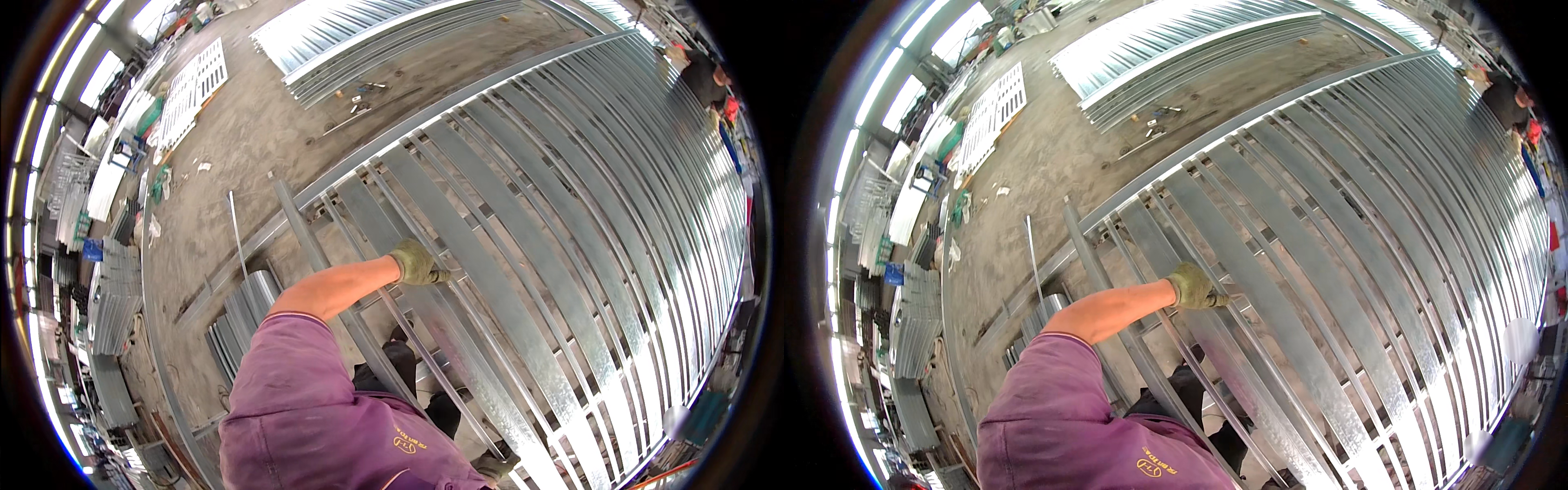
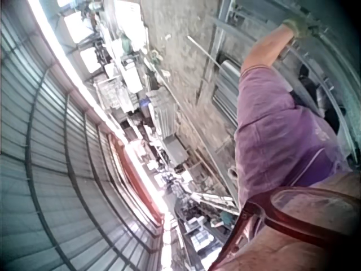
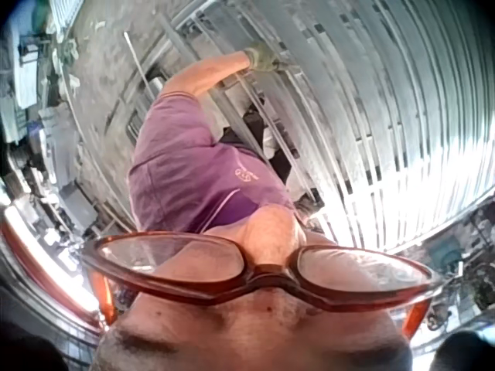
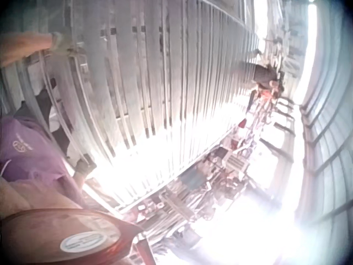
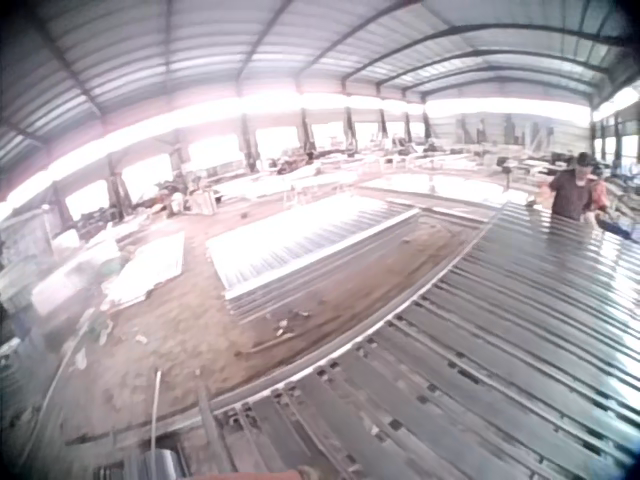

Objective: The person positions a long metal bar onto a large metal frame structure, then uses a welding torch to weld the bar to the frame. The person moves along the frame to weld multiple sections.

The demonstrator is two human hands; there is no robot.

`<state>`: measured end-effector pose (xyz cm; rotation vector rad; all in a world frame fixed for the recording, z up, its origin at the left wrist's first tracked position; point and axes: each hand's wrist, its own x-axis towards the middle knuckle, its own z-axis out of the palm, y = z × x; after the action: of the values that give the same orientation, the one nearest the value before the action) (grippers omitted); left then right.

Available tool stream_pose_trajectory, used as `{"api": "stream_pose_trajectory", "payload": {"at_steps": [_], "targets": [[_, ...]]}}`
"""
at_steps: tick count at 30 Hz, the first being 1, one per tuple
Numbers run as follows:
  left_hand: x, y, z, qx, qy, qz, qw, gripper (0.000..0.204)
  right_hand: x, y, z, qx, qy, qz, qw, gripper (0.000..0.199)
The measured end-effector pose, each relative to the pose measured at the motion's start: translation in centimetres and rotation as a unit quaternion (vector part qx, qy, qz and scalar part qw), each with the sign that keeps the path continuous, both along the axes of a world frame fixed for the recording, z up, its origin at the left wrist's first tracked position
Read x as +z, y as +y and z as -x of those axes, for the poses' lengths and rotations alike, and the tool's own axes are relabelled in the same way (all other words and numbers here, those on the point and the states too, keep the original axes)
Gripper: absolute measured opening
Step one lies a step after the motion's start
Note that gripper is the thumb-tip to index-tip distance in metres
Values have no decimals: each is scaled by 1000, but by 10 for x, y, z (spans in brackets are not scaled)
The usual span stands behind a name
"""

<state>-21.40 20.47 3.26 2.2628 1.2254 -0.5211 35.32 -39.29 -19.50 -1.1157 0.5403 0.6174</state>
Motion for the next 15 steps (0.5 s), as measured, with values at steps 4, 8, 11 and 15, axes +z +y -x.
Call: {"api": "stream_pose_trajectory", "payload": {"at_steps": [4, 8, 11, 15], "targets": [[26, 2, -25, -196, 100, -10, 975, 53, 52, 78, 112, 172, 41, -137, 975, 56], [4, -37, -7, 51, -82, -88, 991, 57, 98, 124, 110, -19, 208, -78, 975, 65], [-27, -54, 36, 8, -69, -161, 984, 40, 104, 140, 112, -31, 186, -46, 981, 56], [-34, -81, 34, -36, -135, -246, 959, 38, 112, 123, 132, -74, 95, 110, 987, 62]]}}
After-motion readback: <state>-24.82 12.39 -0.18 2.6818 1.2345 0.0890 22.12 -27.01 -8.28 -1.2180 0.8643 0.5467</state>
